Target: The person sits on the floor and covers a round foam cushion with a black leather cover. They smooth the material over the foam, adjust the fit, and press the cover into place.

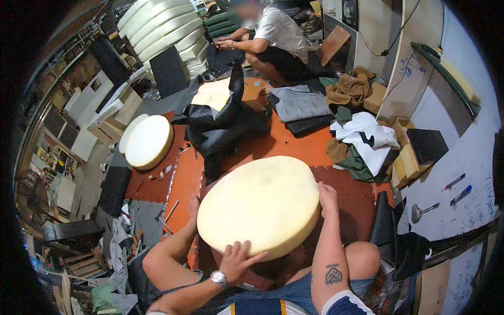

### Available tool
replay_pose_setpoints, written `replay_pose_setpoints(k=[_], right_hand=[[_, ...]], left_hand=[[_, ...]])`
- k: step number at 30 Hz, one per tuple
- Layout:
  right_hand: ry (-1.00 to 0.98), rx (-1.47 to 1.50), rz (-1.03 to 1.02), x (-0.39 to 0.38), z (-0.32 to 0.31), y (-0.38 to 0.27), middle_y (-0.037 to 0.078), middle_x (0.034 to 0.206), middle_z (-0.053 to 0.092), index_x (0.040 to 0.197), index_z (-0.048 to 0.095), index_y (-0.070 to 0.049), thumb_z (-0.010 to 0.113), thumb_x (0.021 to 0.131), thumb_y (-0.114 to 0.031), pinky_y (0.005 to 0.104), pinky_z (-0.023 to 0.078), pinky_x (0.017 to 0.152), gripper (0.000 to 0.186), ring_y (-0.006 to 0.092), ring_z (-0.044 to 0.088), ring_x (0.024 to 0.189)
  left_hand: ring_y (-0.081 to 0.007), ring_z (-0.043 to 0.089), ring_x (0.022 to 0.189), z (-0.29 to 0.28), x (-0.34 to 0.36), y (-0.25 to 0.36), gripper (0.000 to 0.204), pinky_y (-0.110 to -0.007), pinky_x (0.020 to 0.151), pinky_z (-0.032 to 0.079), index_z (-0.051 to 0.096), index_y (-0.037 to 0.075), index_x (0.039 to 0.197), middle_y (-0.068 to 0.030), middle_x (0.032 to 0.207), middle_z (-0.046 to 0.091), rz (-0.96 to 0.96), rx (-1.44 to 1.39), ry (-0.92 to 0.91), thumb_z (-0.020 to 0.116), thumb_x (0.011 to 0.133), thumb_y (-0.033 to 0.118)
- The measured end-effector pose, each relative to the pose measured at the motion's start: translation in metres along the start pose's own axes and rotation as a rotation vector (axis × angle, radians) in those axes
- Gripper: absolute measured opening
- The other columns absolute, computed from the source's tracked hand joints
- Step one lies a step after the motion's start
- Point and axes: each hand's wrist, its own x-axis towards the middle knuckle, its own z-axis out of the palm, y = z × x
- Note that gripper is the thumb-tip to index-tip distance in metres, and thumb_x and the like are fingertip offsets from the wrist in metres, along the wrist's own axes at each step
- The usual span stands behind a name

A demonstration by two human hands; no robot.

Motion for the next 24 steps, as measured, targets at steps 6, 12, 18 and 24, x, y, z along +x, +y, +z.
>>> replay_pose_setpoints(k=[6, 12, 18, 24], right_hand=[[0.194, -0.477, -0.014, -0.009, 0.022, 0.019, 0.024, 0.15, 0.06, 0.152, 0.053, 0.002, 0.074, 0.097, -0.031, 0.0433, 0.048, 0.112, 0.067, 0.0363, 0.061, 0.136], [0.186, -0.133, -0.035, -0.003, 0.016, 0.04, 0.024, 0.146, 0.064, 0.147, 0.057, 0.005, 0.079, 0.095, -0.034, 0.0427, 0.049, 0.111, 0.069, 0.0361, 0.063, 0.133], [0.258, -0.378, 0.254, 0.007, -0.003, 0.034, 0.027, 0.129, 0.072, 0.129, 0.068, 0.012, 0.067, 0.1, -0.057, 0.0454, 0.052, 0.104, 0.074, 0.0381, 0.069, 0.122], [0.085, -0.098, 0.18, -0.003, 0.01, 0.064, 0.022, 0.138, 0.068, 0.142, 0.061, 0.007, 0.062, 0.102, -0.063, 0.0457, 0.051, 0.106, 0.08, 0.0352, 0.066, 0.127]], left_hand=[[-0.0383, 0.06, 0.121, 0.053, 0.051, 0.073, 0.067, -0.05, 0.085, 0.057, 0.047, 0.028, 0.161, -0.0221, 0.153, 0.049, -0.041, -0.453, -0.487, 0.065, 0.097, 0.023], [-0.0407, 0.066, 0.108, 0.073, 0.049, 0.026, 0.037, -0.052, 0.092, 0.055, 0.067, 0.009, 0.128, -0.0181, 0.13, 0.068, -0.464, -0.74, -0.098, 0.071, 0.093, 0.023], [-0.0409, 0.045, 0.142, 0.087, 0.032, -0.026, 0.068, -0.058, 0.108, 0.046, 0.056, 0.014, 0.151, -0.0179, 0.155, 0.05, -0.871, -0.425, -0.249, 0.078, 0.088, 0.028], [-0.0427, 0.05, 0.141, 0.039, 0.058, -0.033, 0.064, -0.055, 0.114, 0.045, 0.054, 0.005, 0.15, -0.0215, 0.15, 0.056, -0.829, -0.603, -0.03, 0.075, 0.091, 0.018]])
